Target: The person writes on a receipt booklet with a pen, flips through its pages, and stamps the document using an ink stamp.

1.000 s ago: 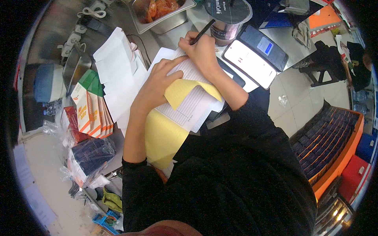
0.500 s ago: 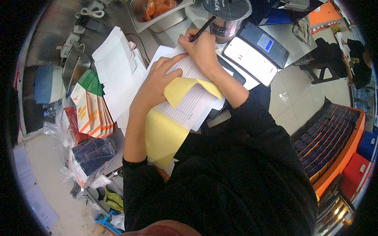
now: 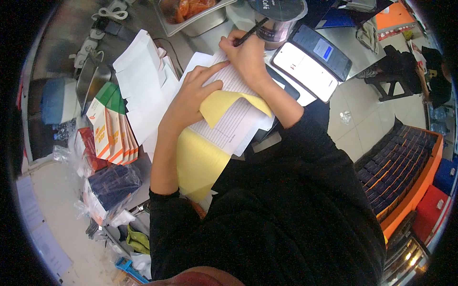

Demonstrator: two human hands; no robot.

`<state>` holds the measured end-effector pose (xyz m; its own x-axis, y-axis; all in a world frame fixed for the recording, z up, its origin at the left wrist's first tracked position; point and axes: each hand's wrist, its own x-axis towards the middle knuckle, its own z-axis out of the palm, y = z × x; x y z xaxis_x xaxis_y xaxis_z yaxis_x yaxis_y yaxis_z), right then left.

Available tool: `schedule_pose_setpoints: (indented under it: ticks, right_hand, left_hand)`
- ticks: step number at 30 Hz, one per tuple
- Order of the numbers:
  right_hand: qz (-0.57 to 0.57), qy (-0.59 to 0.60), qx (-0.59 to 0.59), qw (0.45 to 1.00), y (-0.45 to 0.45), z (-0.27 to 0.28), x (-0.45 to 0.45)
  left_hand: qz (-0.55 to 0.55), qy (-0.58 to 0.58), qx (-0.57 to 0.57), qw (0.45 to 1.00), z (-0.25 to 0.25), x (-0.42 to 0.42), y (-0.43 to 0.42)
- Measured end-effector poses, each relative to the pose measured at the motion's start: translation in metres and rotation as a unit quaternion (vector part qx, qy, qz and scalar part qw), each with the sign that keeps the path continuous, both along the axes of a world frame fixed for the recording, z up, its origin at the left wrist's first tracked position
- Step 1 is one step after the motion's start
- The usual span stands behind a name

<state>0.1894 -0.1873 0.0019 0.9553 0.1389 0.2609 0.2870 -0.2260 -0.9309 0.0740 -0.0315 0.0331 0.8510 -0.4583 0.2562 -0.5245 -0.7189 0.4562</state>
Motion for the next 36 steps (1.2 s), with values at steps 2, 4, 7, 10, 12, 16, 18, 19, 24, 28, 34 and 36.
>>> schedule_pose_setpoints:
  ticks: [2,4,7,10,12,16,18,19,24,28,34,36]
  right_hand:
    - [-0.021,-0.013,0.022,0.999,0.0,0.005,-0.002]
    - [-0.02,-0.01,0.063,0.998,0.0,0.011,-0.005]
    - [0.009,-0.008,0.098,0.995,-0.005,0.03,-0.01]
    - [0.036,-0.009,0.121,0.992,-0.017,0.066,-0.017]
    - [0.061,0.008,0.169,0.984,-0.021,0.089,-0.026]
    - [0.102,0.071,0.168,0.978,-0.005,0.106,-0.053]
    - [0.169,0.088,0.121,0.974,0.005,0.088,-0.058]
    - [0.184,0.127,0.129,0.966,0.016,0.077,-0.061]
    - [0.184,0.146,0.14,0.962,0.036,0.035,-0.075]
    - [0.179,0.113,0.121,0.97,0.029,0.025,-0.085]
    - [0.167,0.112,0.111,0.973,0.026,0.017,-0.083]
    - [0.165,0.113,0.109,0.974,0.026,0.015,-0.082]
  left_hand:
    - [-0.004,0.002,0.0,1.0,0.001,0.0,0.002]
    - [-0.007,0.003,-0.005,1.0,0.002,-0.002,0.004]
    - [-0.072,0.025,-0.091,0.993,0.016,-0.001,0.022]
    - [-0.002,0.241,-0.193,0.951,0.039,-0.02,0.064]
    - [-0.1,0.221,-0.25,0.937,0.05,-0.026,0.088]
    - [-0.173,0.366,-0.228,0.885,0.067,-0.039,0.119]
    - [-0.135,0.342,-0.23,0.901,0.063,-0.04,0.12]
    - [-0.116,0.33,-0.231,0.908,0.06,-0.038,0.118]
    - [-0.028,0.336,-0.245,0.909,0.035,-0.029,0.104]
    - [0.049,0.336,-0.305,0.89,0.031,-0.024,0.088]
    - [0.035,0.384,-0.313,0.868,0.017,-0.022,0.087]
    - [0.042,0.382,-0.304,0.872,0.016,-0.024,0.089]
